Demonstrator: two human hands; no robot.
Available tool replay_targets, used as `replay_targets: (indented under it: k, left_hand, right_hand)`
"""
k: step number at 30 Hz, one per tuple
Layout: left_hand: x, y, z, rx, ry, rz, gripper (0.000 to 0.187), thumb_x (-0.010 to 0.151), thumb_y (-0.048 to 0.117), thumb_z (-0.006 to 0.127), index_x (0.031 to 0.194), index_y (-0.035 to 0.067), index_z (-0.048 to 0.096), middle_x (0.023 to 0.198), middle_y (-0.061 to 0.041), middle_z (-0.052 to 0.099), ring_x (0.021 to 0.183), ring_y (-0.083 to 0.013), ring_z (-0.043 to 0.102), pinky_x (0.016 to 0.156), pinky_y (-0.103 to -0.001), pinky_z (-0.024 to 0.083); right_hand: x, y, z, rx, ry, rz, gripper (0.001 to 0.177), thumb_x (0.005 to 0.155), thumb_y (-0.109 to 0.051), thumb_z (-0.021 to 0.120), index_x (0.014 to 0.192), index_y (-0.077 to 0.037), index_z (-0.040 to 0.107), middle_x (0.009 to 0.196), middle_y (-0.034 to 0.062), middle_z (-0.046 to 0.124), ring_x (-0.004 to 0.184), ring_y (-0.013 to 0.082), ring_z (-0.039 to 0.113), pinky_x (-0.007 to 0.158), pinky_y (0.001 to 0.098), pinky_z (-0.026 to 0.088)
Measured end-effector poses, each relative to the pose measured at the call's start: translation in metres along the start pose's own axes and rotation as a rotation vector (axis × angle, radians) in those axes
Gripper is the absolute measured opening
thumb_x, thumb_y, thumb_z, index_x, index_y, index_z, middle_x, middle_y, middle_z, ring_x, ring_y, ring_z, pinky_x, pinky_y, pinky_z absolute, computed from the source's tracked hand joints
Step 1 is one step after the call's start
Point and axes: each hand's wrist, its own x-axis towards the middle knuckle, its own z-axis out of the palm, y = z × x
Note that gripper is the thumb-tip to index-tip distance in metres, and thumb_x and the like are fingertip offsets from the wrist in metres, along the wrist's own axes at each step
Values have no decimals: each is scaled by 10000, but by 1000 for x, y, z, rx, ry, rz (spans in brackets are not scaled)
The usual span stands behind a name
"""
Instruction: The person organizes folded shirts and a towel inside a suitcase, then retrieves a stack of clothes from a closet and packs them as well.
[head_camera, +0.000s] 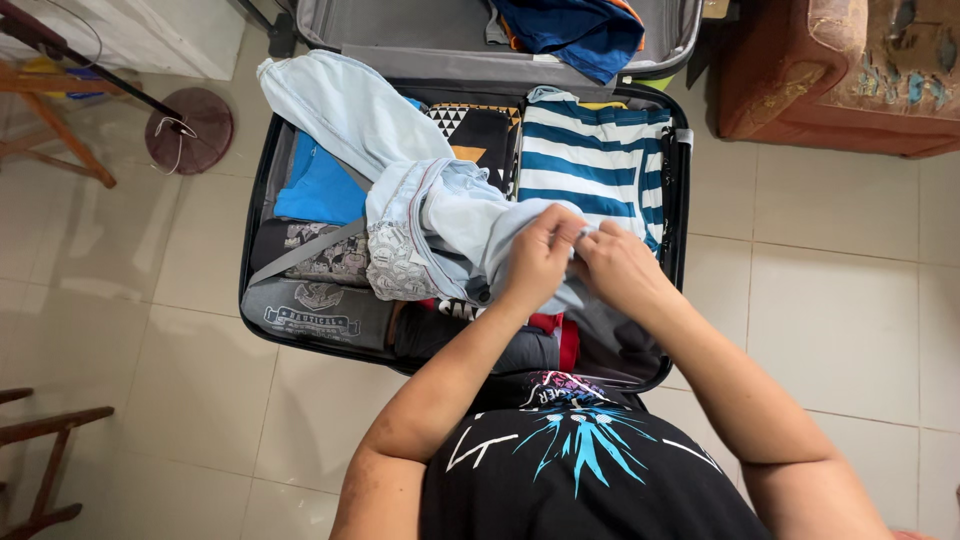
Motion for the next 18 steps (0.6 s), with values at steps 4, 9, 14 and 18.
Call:
replay_targets:
  k: [4,9,14,18]
  left_hand:
    - [0,5,-8,323,-70,336,219,1068,323,604,1051,109,645,922,-98,712,830,-297,707,732,-379,540]
    - [11,-8,-34,402,-32,432,275,1059,375,609,1151,117,622,983,-102,726,838,-313,693,734,-405,540]
    - [21,-11,-66,559,33,472,396,972,487,679,1161,148,599,963,-57,728,843,-279,712,739,-388,568]
    - [18,36,-78,691,-8,293,276,1047,484,687,1129,225,638,1008,-16,715,893,-244,723,768,-354,582]
  right_hand:
    - [-17,15,-4,230,-166,109,264,827,-233,776,883,3,672,785,138,663,782,300,634,681,404,514]
    - [-30,41,-2,1280,-75,603,219,1041,-200,646,1043,13,697,869,60,551,783,178,423,699,350,338]
    - [-27,13,2,2211,98,298,197,987,-255,622,1079,-83,600,1247,93,617,1166,216,629,1020,408,505]
    - [-19,12,11,2174,105,345,134,991,-207,621,1056,-96,585,1202,32,593,1113,153,597,998,342,491]
